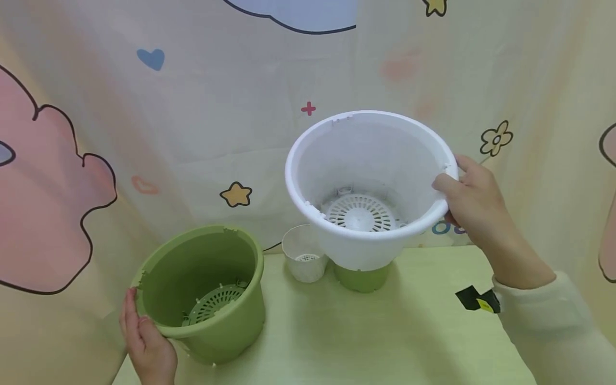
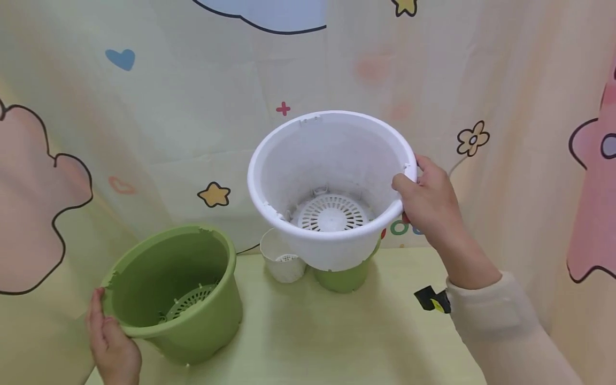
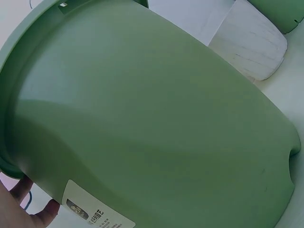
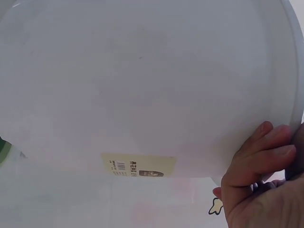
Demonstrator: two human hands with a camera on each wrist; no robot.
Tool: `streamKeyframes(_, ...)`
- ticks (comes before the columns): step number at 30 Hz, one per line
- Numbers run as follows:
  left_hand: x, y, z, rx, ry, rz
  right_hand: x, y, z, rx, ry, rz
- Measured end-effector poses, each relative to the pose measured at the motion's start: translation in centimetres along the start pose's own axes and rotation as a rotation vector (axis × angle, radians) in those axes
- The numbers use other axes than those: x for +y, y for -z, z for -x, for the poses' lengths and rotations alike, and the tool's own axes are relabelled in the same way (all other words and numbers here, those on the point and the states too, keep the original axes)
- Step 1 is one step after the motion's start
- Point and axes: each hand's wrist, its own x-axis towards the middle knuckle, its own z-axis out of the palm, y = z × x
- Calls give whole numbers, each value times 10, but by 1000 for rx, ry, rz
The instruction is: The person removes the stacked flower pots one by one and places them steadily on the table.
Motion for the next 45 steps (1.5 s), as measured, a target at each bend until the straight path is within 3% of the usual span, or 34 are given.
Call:
streamKeyframes(19,0,1,0,-2,19,-12,31,38,-1,48,-49,62)
streamKeyframes(32,0,0,5,-13,19,-17,54,79,1,78,-94,37)
streamKeyframes(38,1,0,6,-14,14,-13,68,96,1,131,-125,60)
streamKeyframes(45,4,1,7,-26,15,-10,90,116,-1,163,-155,7)
